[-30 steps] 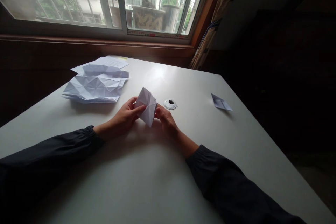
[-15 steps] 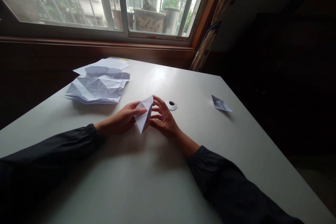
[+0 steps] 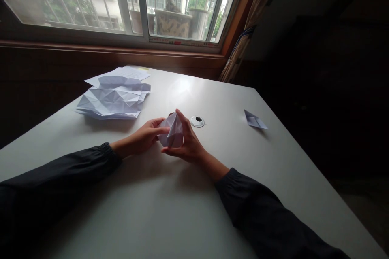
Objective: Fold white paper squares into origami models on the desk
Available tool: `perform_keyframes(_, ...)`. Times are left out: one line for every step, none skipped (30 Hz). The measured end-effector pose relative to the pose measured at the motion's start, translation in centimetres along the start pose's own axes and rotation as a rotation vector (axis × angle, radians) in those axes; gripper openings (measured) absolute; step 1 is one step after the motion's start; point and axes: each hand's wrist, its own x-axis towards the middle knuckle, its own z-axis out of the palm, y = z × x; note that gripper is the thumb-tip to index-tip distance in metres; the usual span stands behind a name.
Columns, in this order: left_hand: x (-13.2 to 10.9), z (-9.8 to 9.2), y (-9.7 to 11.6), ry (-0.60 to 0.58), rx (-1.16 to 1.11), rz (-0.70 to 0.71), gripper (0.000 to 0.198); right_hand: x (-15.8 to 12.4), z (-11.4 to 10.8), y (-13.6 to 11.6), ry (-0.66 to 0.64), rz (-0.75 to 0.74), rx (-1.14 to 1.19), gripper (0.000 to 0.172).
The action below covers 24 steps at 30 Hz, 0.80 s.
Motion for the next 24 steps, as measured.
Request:
perform_keyframes(-0.1,0.0,0.1,-0.018,-0.033,-0.006,0.03,0.0,0.0,-0.1,0.001,-0.001,0.032,0.124)
perform_keyframes(-0.1,-0.1,0.3,-0.034,-0.067,-0.01,0.031,-0.1,0.0,-0.1,0.011,0.0,0.062,0.123)
perform_keyframes(-0.2,-0.2,0.4,-0.047,-0.101,-0.014,0.032,-0.2,0.0,-0.1,0.032,0.003,0.08,0.122)
perform_keyframes(-0.2,-0.3,0.5,-0.059,-0.134,-0.021,0.033,-0.2,0.0,-0.1,0.057,0.007,0.082,0.121)
perform_keyframes(-0.2,-0.5,0.6,-0.065,-0.165,-0.029,0.034,-0.3,0.0,-0.1,0.083,0.013,0.069,0.118)
perform_keyframes(-0.2,-0.6,0.7,-0.064,-0.193,-0.037,0.035,-0.4,-0.1,-0.1,0.104,0.022,0.049,0.113)
perform_keyframes(-0.2,-0.7,0.7,-0.06,-0.218,-0.047,0.037,-0.4,-0.1,-0.1,0.119,0.028,0.031,0.107)
perform_keyframes(-0.3,-0.9,0.7,-0.054,-0.241,-0.055,0.038,-0.5,-0.1,-0.2,0.128,0.029,0.017,0.101)
perform_keyframes(-0.3,-1.0,0.7,-0.049,-0.263,-0.062,0.039,-0.4,-0.1,-0.3,0.134,0.026,0.01,0.097)
perform_keyframes(-0.3,-1.0,0.7,-0.044,-0.284,-0.065,0.04,-0.4,-0.2,-0.5,0.139,0.023,0.005,0.093)
perform_keyframes(-0.3,-1.1,0.7,-0.038,-0.301,-0.066,0.04,-0.3,-0.2,-0.6,0.15,0.021,0.003,0.091)
perform_keyframes(-0.3,-1.1,0.7,-0.027,-0.312,-0.064,0.04,-0.3,-0.2,-0.7,0.161,0.022,0.001,0.089)
perform_keyframes(-0.3,-1.0,0.8,-0.006,-0.32,-0.056,0.041,-0.2,-0.2,-0.8,0.167,0.029,0.001,0.084)
perform_keyframes(-0.3,-1.0,0.8,0.022,-0.327,-0.042,0.042,-0.2,-0.1,-0.8,0.175,0.044,0.002,0.077)
perform_keyframes(-0.3,-1.0,0.9,0.055,-0.334,-0.026,0.044,-0.2,-0.1,-0.8,0.188,0.062,0.004,0.066)
perform_keyframes(-0.3,-1.0,1.0,0.089,-0.341,-0.013,0.047,-0.3,0.0,-0.7,0.209,0.082,0.006,0.053)
perform_keyframes(-0.3,-0.9,1.1,0.119,-0.347,-0.005,0.05,-0.3,0.0,-0.5,0.236,0.104,0.009,0.043)
perform_keyframes(-0.2,-0.9,1.2,0.143,-0.351,-0.001,0.053,-0.4,0.1,-0.3,0.269,0.126,0.014,0.037)
perform_keyframes(-0.2,-1.0,1.3,0.158,-0.351,0.003,0.055,-0.5,0.2,-0.1,0.305,0.15,0.023,0.036)
perform_keyframes(-0.1,-1.0,1.3,0.167,-0.343,0.011,0.056,-0.6,0.3,0.2,0.336,0.178,0.034,0.037)
perform_keyframes(-0.1,-1.0,1.3,0.168,-0.326,0.026,0.056,-0.6,0.4,0.3,0.365,0.206,0.041,0.04)
perform_keyframes(0.0,-1.1,1.2,0.162,-0.301,0.046,0.056,-0.7,0.4,0.5,0.391,0.234,0.043,0.042)
perform_keyframes(0.1,-1.2,1.1,0.153,-0.27,0.068,0.056,-0.7,0.4,0.5,0.415,0.257,0.039,0.043)
perform_keyframes(0.1,-1.2,1.1,0.145,-0.235,0.088,0.056,-0.6,0.4,0.5,0.436,0.272,0.026,0.044)
